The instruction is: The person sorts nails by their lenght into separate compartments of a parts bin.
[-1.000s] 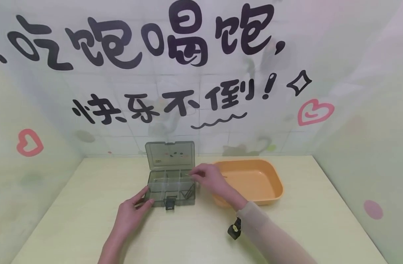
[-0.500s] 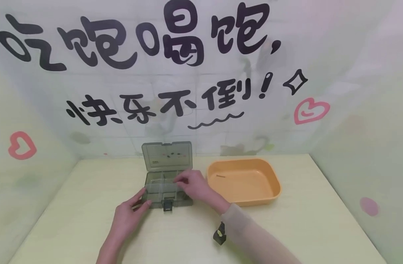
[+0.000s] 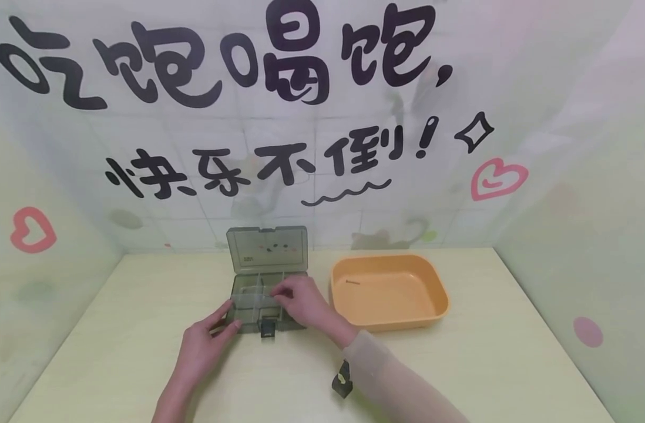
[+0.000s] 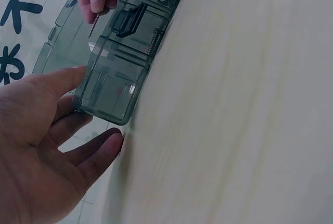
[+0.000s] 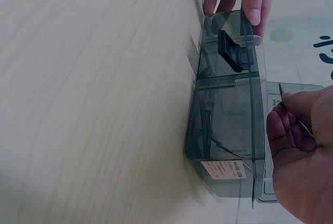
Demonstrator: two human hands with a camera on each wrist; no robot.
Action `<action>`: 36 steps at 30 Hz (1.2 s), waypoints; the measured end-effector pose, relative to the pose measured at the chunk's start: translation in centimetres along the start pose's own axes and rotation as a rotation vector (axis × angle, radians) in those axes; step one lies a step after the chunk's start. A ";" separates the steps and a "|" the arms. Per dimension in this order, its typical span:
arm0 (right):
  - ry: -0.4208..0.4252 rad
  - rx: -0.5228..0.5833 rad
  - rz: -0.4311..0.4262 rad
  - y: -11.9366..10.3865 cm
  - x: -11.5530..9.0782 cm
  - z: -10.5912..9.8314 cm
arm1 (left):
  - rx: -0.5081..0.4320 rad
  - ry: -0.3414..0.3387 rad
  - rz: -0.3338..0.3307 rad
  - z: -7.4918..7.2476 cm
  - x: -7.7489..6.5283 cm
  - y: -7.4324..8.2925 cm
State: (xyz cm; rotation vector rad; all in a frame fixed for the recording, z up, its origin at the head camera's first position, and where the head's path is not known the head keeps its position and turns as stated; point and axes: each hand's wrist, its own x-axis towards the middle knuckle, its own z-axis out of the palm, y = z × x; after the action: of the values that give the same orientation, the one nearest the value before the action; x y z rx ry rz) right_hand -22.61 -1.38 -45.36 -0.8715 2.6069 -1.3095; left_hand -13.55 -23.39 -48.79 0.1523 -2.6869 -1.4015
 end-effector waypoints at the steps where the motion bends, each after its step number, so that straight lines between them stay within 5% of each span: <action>1: -0.003 -0.001 -0.002 0.0 0.0 0.0 | -0.001 0.001 0.003 0.0 0.0 0.1; 17: -0.013 0.027 -0.033 0.5 -0.7 -0.4 | 0.003 -0.013 -0.027 0.1 0.0 0.3; 30: 0.018 0.068 -0.079 1.6 -2.7 -4.2 | 0.015 -0.019 -0.046 0.0 0.1 0.5; 36: 0.111 0.104 0.010 2.9 -3.6 -6.6 | 0.014 -0.020 -0.058 -0.2 0.0 0.5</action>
State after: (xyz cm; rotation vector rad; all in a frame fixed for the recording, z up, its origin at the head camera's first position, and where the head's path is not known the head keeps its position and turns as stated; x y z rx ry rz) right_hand -23.09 6.56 -44.02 -0.7901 2.5921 -1.5167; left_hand -13.50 -23.24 -48.25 0.2209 -2.7297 -1.4075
